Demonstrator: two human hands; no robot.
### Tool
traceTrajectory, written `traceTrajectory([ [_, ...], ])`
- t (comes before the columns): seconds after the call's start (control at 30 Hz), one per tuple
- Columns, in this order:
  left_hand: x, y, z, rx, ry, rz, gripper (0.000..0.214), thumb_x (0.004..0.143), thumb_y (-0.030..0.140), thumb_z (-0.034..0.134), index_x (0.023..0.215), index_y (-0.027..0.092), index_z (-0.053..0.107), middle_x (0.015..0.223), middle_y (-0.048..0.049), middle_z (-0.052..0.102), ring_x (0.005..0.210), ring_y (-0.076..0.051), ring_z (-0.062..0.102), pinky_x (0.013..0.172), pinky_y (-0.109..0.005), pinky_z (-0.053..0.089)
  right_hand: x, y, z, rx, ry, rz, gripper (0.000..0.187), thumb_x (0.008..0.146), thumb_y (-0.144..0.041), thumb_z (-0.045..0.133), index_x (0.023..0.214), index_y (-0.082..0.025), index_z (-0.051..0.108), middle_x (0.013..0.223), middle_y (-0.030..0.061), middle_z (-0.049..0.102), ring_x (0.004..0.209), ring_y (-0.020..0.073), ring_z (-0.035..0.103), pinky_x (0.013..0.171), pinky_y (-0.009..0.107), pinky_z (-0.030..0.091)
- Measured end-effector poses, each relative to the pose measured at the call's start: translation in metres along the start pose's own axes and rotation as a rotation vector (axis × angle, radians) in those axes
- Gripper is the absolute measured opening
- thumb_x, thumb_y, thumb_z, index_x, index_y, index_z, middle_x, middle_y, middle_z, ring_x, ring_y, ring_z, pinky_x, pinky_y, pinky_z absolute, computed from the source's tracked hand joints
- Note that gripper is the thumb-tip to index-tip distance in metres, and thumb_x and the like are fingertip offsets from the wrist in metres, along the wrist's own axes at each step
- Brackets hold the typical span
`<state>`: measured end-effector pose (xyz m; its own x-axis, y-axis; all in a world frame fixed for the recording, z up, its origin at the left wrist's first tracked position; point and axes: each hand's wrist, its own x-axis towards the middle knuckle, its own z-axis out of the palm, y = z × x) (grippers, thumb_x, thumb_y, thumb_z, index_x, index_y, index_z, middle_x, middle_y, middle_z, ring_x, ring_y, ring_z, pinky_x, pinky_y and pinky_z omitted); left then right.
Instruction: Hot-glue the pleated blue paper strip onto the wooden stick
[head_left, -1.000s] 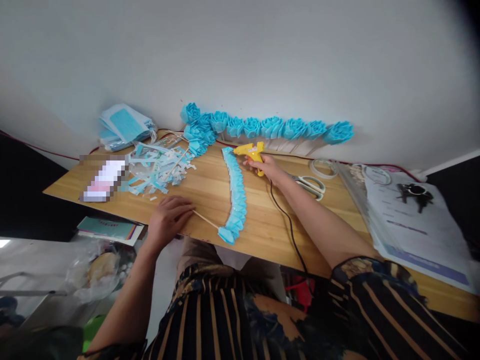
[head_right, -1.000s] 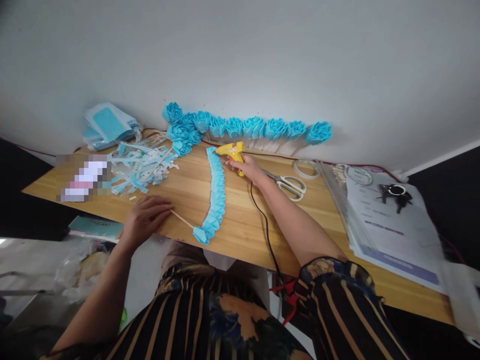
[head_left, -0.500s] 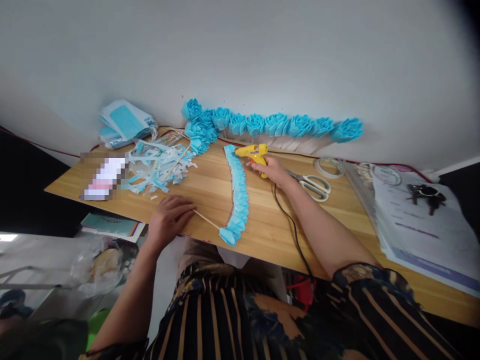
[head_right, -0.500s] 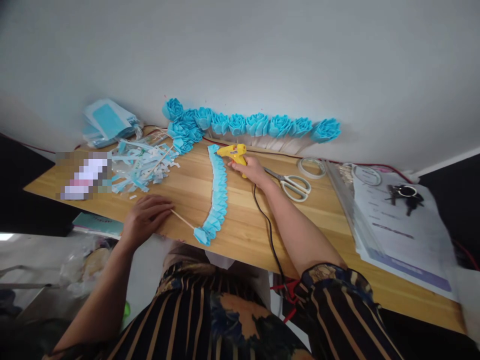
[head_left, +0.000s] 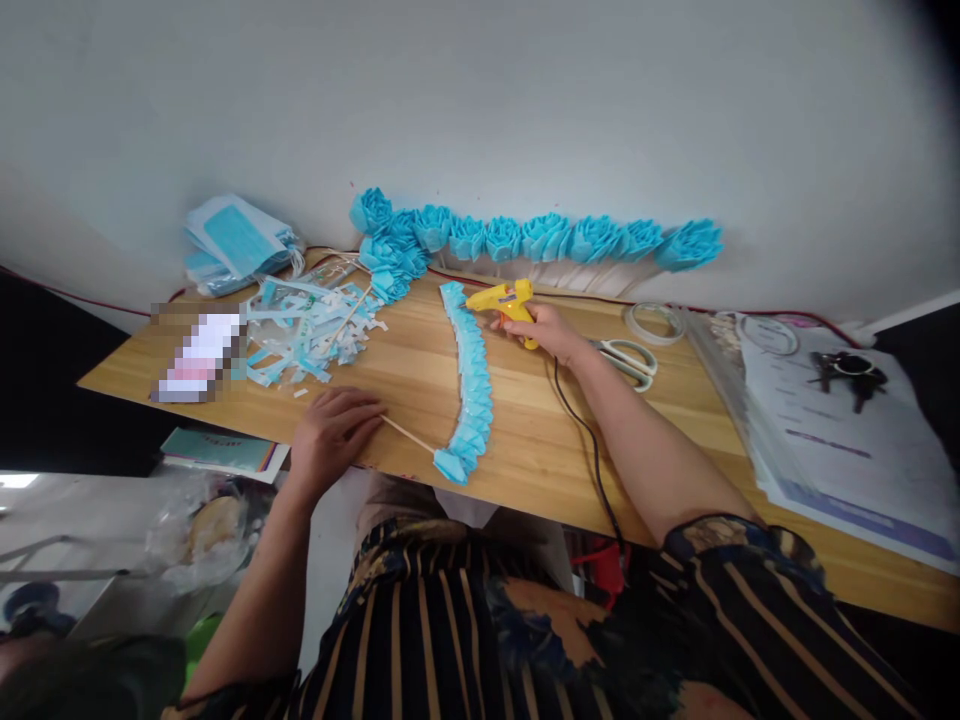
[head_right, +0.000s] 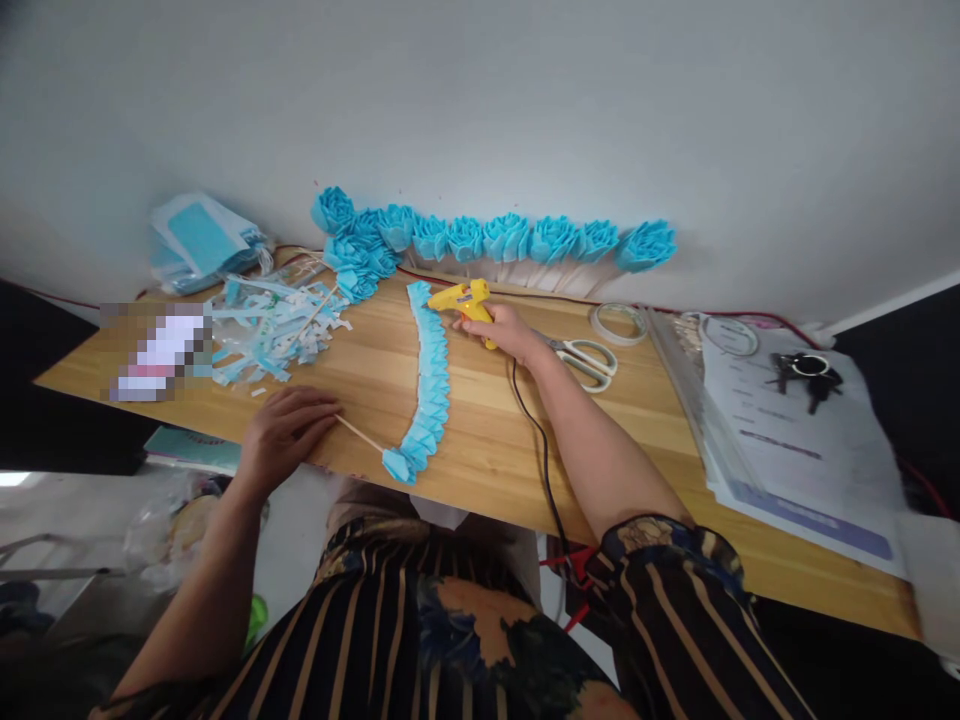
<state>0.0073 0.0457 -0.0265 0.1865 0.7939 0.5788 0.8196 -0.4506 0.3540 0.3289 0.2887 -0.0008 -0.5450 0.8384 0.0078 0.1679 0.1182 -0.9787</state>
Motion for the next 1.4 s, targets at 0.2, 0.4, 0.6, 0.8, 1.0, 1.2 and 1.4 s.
traceTrajectory([
  [0.2, -0.001, -0.001, 0.000, -0.004, -0.001, -0.011, 0.012, 0.099, 0.024, 0.067, 0.104, 0.020, 0.078, 0.108, -0.0080, 0.076, 0.102, -0.024, 0.069, 0.092, -0.041, 0.053, -0.009, -0.011, -0.009, 0.095, -0.081, 0.028, 0.030, 0.067, -0.029, 0.081, 0.092, -0.014, 0.073, 0.098, 0.0110, 0.079, 0.061, 0.0101, 0.054, 0.053, 0.023, 0.041],
  [0.4, 0.000, -0.001, 0.000, -0.004, -0.007, -0.025, 0.014, 0.100, 0.026, 0.066, 0.104, 0.021, 0.078, 0.107, -0.0075, 0.076, 0.100, -0.023, 0.069, 0.091, -0.041, 0.053, -0.007, -0.011, -0.008, 0.035, -0.088, 0.073, 0.025, 0.067, -0.026, 0.081, 0.088, -0.015, 0.072, 0.095, 0.0100, 0.080, 0.058, 0.0092, 0.052, 0.050, 0.022, 0.041],
  [0.6, 0.001, 0.000, 0.000, 0.009, -0.005, -0.018, 0.016, 0.101, 0.029, 0.064, 0.102, 0.022, 0.079, 0.106, -0.0078, 0.077, 0.100, -0.024, 0.069, 0.090, -0.042, 0.053, -0.008, -0.007, -0.011, 0.120, -0.086, 0.044, 0.028, 0.069, -0.026, 0.081, 0.094, -0.015, 0.072, 0.100, 0.0096, 0.079, 0.060, 0.0093, 0.054, 0.052, 0.021, 0.043],
  [0.8, 0.000, -0.002, 0.001, 0.001, 0.003, -0.002, 0.016, 0.101, 0.028, 0.064, 0.103, 0.021, 0.078, 0.108, -0.0085, 0.076, 0.100, -0.024, 0.069, 0.091, -0.042, 0.053, -0.012, -0.013, -0.011, 0.051, -0.120, 0.087, 0.024, 0.068, -0.027, 0.082, 0.088, -0.015, 0.073, 0.094, 0.0104, 0.080, 0.060, 0.0109, 0.056, 0.052, 0.022, 0.043],
  [1.0, 0.000, -0.002, 0.000, 0.001, -0.010, -0.019, 0.018, 0.102, 0.030, 0.063, 0.104, 0.021, 0.079, 0.108, -0.0086, 0.076, 0.101, -0.024, 0.068, 0.092, -0.042, 0.052, -0.014, -0.013, -0.012, 0.114, -0.111, 0.096, 0.028, 0.065, -0.027, 0.084, 0.088, -0.015, 0.074, 0.095, 0.0110, 0.080, 0.062, 0.0108, 0.057, 0.051, 0.021, 0.044],
  [1.2, 0.000, -0.002, 0.000, -0.004, -0.018, -0.024, 0.019, 0.102, 0.031, 0.063, 0.103, 0.021, 0.079, 0.108, -0.0089, 0.076, 0.101, -0.024, 0.068, 0.091, -0.041, 0.052, -0.016, -0.011, -0.012, 0.104, -0.098, 0.105, 0.028, 0.064, -0.027, 0.084, 0.087, -0.015, 0.074, 0.094, 0.0101, 0.080, 0.062, 0.0101, 0.056, 0.051, 0.020, 0.044],
  [1.4, 0.000, -0.003, 0.001, -0.003, -0.015, -0.019, 0.019, 0.102, 0.031, 0.062, 0.103, 0.021, 0.079, 0.108, -0.0088, 0.076, 0.101, -0.024, 0.068, 0.092, -0.041, 0.052, -0.026, -0.014, -0.011, 0.065, -0.065, 0.091, 0.031, 0.068, -0.031, 0.083, 0.093, -0.017, 0.073, 0.099, 0.0099, 0.080, 0.063, 0.0116, 0.057, 0.053, 0.023, 0.043],
])
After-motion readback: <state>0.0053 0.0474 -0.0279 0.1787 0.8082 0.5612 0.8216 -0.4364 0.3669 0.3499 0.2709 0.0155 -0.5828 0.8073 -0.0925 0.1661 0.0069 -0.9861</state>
